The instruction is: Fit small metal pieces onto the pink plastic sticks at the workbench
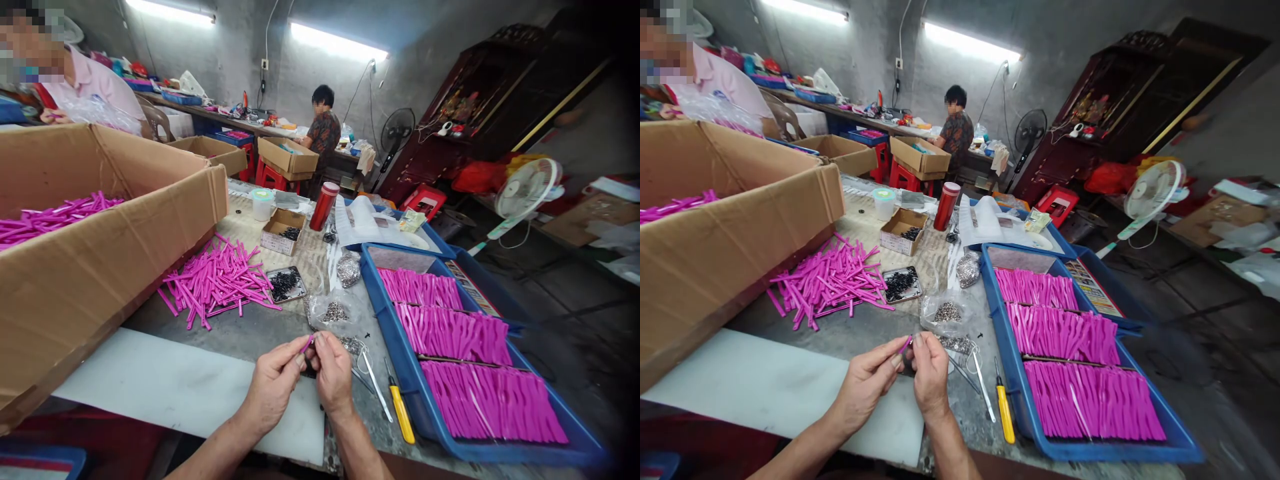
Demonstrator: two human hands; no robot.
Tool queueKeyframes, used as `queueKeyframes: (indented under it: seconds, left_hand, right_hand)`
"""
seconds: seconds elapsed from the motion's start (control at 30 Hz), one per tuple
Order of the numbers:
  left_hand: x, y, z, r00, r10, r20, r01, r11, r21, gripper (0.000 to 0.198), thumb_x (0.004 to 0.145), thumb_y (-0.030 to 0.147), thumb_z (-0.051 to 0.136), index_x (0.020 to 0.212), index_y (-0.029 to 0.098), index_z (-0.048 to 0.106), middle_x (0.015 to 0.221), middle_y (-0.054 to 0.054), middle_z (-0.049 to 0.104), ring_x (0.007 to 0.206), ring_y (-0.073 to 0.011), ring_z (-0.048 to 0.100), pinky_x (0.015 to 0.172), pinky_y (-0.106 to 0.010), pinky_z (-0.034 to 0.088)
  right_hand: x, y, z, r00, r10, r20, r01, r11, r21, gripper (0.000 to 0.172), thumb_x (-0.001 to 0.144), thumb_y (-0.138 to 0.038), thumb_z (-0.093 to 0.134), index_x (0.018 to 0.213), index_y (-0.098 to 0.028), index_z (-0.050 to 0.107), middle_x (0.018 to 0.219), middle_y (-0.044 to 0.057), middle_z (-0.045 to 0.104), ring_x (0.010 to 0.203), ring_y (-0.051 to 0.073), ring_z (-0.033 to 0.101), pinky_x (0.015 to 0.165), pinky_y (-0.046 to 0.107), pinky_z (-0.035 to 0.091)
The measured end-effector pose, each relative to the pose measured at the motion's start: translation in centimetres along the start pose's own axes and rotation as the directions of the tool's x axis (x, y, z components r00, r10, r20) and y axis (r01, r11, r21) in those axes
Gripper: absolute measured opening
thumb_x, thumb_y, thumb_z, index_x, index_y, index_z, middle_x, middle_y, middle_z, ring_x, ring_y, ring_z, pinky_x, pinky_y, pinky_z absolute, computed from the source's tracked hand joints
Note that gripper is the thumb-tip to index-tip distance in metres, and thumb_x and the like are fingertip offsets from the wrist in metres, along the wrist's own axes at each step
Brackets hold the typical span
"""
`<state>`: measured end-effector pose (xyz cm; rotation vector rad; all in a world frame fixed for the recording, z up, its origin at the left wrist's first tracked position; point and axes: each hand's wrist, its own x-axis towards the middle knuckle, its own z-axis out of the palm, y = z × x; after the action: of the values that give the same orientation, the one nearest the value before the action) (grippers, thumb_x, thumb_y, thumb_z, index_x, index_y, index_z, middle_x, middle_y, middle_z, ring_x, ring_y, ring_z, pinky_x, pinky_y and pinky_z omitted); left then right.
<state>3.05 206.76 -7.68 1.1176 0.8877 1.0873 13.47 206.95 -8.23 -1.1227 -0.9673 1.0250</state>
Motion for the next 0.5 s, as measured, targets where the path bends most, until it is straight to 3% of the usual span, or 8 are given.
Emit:
queueKeyframes:
  seconds: [0.17,0.33,0.5]
  left_hand:
    - [0.07,0.3,0.15,1.0,-0.009,-0.008,0.009,1.0,0.004,0.035,0.072,0.026,0.052,0.103,0.012,0.06,0.064,-0.001,0.052,0.044,-0.0052,0.032,0.038,-0.017,0.027]
    - [-0.06,0.27,0.09,1.0,0.019,-0.006,-0.019,0.998,0.054,0.033,0.073,0.025,0.051,0.103,0.014,0.061,0.068,-0.003,0.055,0.045,-0.0058,0.035,0.038,-0.017,0.029]
    - [-0.03,0.17,0.07,1.0,0.015,-0.02,-0.014,0.999,0.041,0.034,0.072,0.026,0.052,0.103,0.013,0.06,0.065,-0.003,0.055,0.047,-0.0068,0.038,0.04,-0.017,0.032]
  right_hand:
    - [-0.16,-0.05,0.16,1.0,0.004,-0.023,-0.003,0.999,0.049,0.02,0.071,-0.035,0.056,0.066,-0.018,0.048,0.053,-0.005,0.044,0.045,0.008,0.041,0.043,0.02,0.034]
    - [-0.13,0.26,0.05,1.0,0.007,-0.001,-0.007,1.0,0.022,0.026,0.076,-0.039,0.049,0.061,-0.017,0.048,0.05,-0.005,0.041,0.043,0.007,0.035,0.041,0.019,0.03]
    - [-0.09,0.52,-0.01,0.999,0.014,-0.036,-0.013,0.999,0.036,0.02,0.071,-0.036,0.056,0.069,-0.018,0.048,0.056,-0.005,0.045,0.048,0.009,0.041,0.046,0.021,0.035]
